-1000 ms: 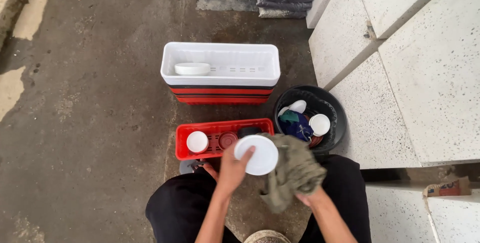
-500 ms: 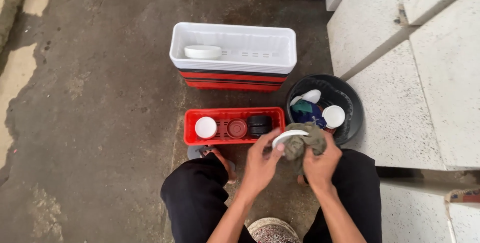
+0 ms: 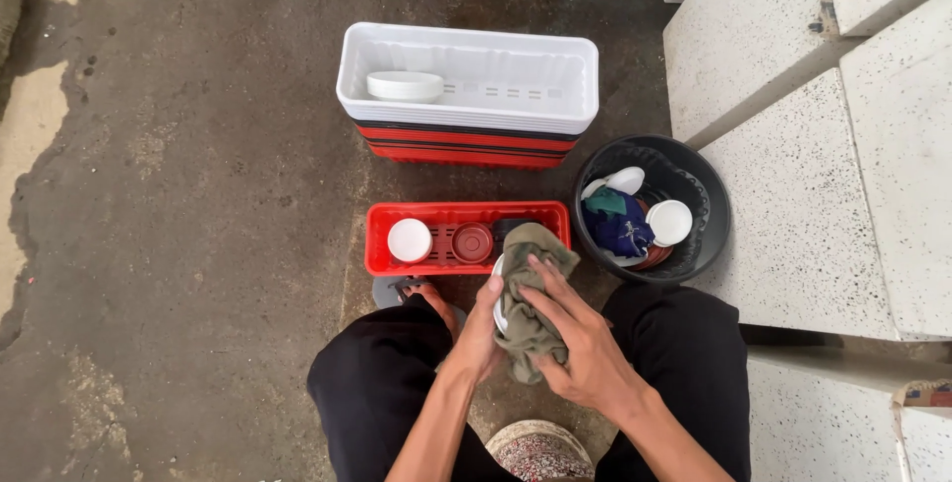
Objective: Drying small white ceramic or plastic pots with a cloth and placing them into a red organizer tray.
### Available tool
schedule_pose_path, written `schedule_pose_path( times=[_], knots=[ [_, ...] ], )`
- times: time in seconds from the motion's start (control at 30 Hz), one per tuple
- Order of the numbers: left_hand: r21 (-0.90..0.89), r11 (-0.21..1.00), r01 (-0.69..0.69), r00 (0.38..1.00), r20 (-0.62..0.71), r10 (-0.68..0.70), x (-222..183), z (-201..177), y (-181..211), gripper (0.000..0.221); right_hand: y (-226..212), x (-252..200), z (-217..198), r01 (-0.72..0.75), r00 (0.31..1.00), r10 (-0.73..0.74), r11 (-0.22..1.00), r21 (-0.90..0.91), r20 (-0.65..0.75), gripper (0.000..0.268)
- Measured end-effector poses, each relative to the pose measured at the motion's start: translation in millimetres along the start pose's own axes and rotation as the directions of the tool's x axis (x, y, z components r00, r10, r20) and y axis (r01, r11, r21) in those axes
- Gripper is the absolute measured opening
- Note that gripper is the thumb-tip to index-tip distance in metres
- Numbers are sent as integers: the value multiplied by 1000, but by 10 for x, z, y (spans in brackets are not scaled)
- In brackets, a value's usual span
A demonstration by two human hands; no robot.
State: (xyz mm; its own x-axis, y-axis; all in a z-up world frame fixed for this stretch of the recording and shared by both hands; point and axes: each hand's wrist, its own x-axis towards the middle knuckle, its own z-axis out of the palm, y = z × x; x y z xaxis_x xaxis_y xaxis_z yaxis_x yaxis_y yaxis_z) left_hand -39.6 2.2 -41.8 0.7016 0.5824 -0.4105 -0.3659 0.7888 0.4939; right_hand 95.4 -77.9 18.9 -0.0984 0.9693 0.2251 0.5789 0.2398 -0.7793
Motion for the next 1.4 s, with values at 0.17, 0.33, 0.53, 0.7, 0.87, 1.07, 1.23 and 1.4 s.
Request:
schedule_pose_path(
  times=[0.17,0.33,0.53,0.7,0.87,1.07,1.23,1.4],
  knots=[
    [132,967,-216,961,206,187,16,-302,-141,70,116,36,132,-122,982,128,991,50,-142,58],
    [-120,993,-22,996,80,32,23,-392,-215,86,619,-46,293,9,969,8,998,67,-247,43],
    [-170,944,-282,849,-502,163,335,-800,95,60,559,49,414,55,985,-99,958,283,144,42],
    [621,763,180,397,-755,522,890,-1576,191,95,1025,97,410,-281,927,349,891,358,-141,44],
    [853,284,438,438,-478,761,1669,-2281,169,108,1455,1,311,-389,554,797,502,773,-239,42],
    [812,95,576,550,-471,690,2043,-2809,98,123,1294,517,116,-375,243,948,285,882,-203,55],
    [701,19,713,631,-653,419,2063,-2948,111,136,1750,24,-15,-380,-14,988,138,915,-155,50],
    [647,-133,751,659,-748,84,2005,-3002,76,108,1150,906,-186,-483,-152,965,-262,836,215,66]
  ],
)
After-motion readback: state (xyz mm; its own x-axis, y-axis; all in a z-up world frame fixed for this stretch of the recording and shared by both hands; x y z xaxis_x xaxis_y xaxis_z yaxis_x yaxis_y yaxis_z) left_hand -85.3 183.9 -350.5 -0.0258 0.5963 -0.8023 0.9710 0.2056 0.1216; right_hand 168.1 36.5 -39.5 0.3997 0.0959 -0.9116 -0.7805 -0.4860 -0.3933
